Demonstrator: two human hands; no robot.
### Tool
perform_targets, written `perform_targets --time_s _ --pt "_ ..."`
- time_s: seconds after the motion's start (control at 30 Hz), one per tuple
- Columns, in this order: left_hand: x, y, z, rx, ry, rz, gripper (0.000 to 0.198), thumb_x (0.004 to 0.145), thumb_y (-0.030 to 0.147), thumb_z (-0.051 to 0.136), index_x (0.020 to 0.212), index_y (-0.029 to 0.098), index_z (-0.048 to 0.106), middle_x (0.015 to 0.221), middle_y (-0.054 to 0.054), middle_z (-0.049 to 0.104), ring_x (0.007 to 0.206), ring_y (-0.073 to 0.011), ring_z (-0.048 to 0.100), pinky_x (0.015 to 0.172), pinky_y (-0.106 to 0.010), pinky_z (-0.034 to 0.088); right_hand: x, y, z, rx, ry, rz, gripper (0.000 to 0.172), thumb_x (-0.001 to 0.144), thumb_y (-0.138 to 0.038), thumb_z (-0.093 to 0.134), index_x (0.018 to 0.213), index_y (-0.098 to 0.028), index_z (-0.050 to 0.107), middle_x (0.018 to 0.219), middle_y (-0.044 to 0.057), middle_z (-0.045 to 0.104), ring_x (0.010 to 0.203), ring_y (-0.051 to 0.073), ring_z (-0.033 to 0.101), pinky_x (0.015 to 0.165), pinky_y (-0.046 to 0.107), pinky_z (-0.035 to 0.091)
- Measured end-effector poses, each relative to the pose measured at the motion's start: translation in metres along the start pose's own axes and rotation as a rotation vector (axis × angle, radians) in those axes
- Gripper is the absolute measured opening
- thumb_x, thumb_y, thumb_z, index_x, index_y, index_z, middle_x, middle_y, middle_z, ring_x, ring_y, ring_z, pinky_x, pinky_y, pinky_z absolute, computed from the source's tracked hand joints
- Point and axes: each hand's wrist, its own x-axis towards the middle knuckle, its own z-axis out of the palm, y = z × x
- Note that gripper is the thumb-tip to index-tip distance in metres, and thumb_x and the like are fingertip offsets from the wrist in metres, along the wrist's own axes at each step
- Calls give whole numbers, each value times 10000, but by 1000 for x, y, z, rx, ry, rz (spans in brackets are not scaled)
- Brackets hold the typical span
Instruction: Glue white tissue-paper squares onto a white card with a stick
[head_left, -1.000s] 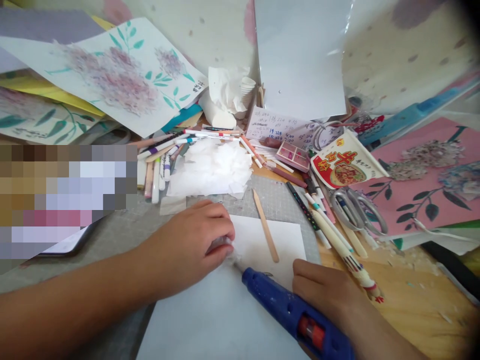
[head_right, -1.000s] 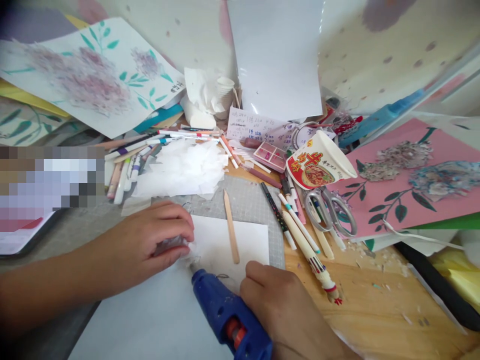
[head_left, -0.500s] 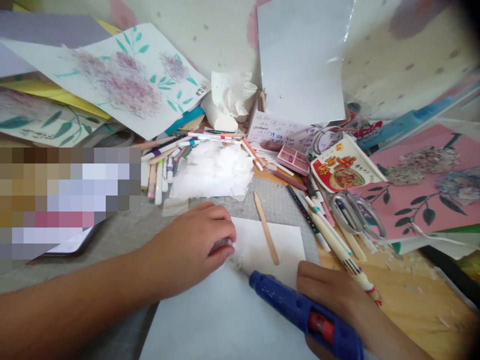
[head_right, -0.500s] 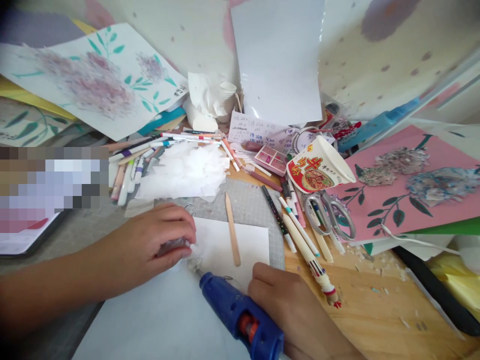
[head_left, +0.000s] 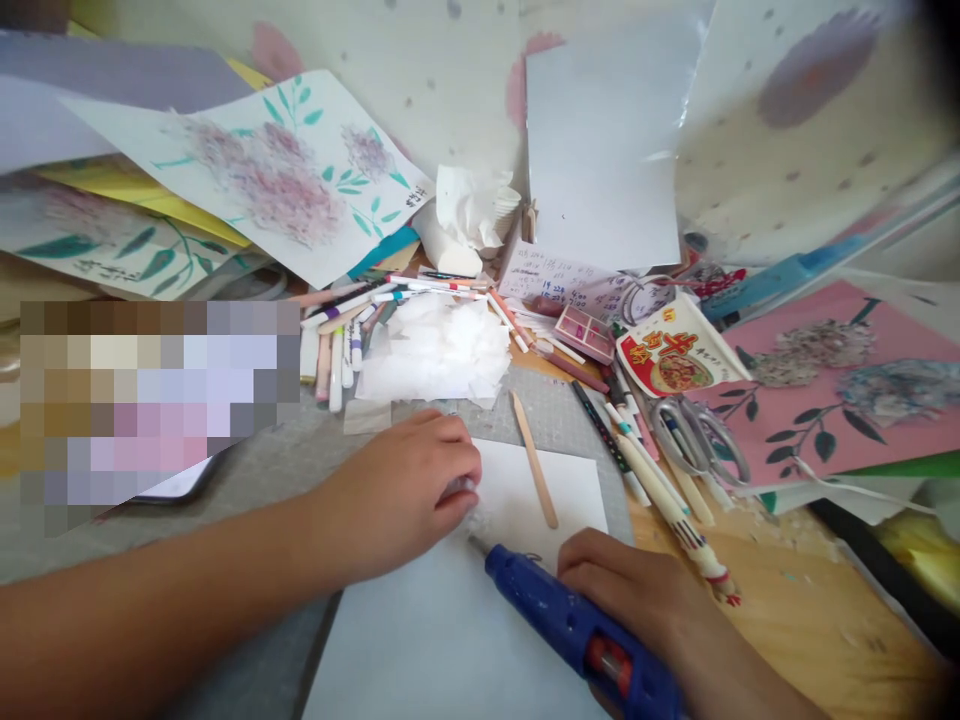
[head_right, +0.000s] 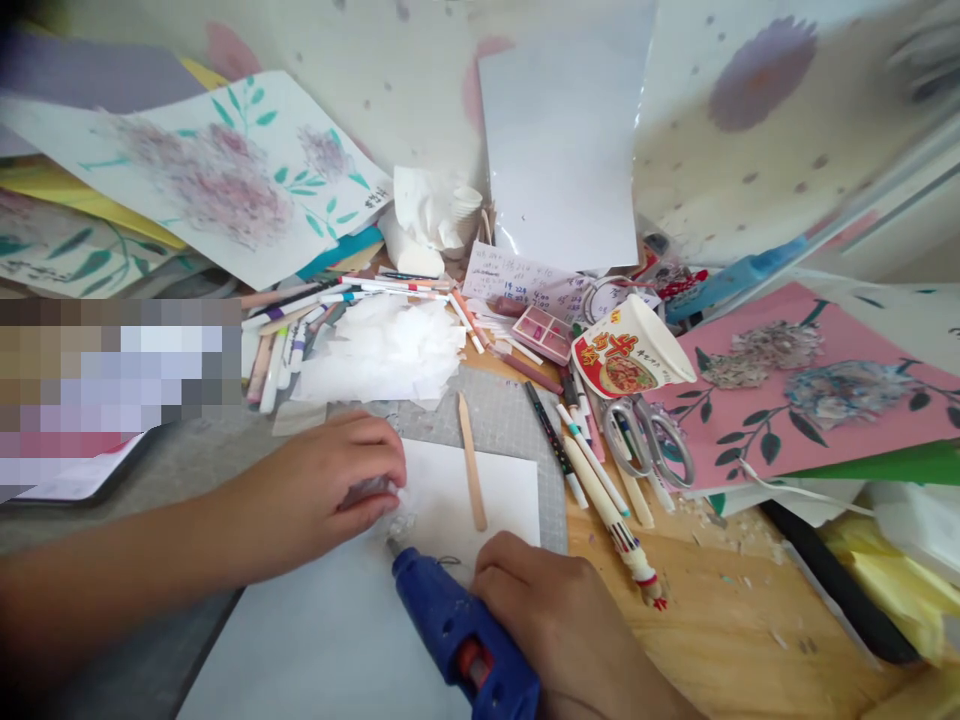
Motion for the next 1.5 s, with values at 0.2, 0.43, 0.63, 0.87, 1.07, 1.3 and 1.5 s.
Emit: perform_targets --time_s 0.2,0.43,0.63,0.87,1.07,1.3,1.5 --pt "0 -1 1 19 21 27 87 838 178 578 792 185 652 906 -50 637 913 -245 554 791 -382 454 -2 -16 -8 -36 -43 156 119 675 -105 543 629 -194 479 700 10 526 588 136 534 515 243 346" --pt "0 -1 0 69 44 53 86 829 190 590 807 177 672 900 -62 648 911 -256 580 793 -385 467 -4 -34 -25 39 -42 258 137 693 -64 533 701 -198 504 754 -4 556 701 155 579 627 244 414" --pt "-1 -3 1 72 84 90 83 807 180 598 762 177 668 885 -69 654 881 -254 592 787 -382 466 6 -48 -35 -78 -20 394 172 636 -42 496 595 -200 444 633 -29 501 577 129 530 553 229 382" --pt "1 -10 6 71 96 109 102 802 201 580 767 186 673 876 -64 659 881 -249 603 782 -358 467 17 -61 -50 -167 -88 580 94 654 -87 555 679 -176 573 650 -1 579 614 149 556 538 233 372" --pt "5 -13 6 67 77 78 122 794 254 599 836 189 692 924 -75 682 930 -280 619 771 -362 479 44 -73 -75 -242 -267 659 165 626 -114 580 721 -225 657 548 -22 531 523 133 512 468 232 321" --pt "2 -11 2 45 89 17 310 902 202 413 1116 174 636 1060 -127 700 1029 -313 628 841 -427 479 79 -86 -96 -287 -375 637 207 531 -113 610 423 -212 462 413 -25 463 394 131 445 428 278 320" --pt "3 -15 0 12 75 16 308 902 172 387 1051 178 657 1053 -117 711 990 -291 646 827 -389 476 82 -81 -91 -204 -258 505 272 468 -77 632 323 -209 443 332 -41 410 375 116 417 435 269 309"
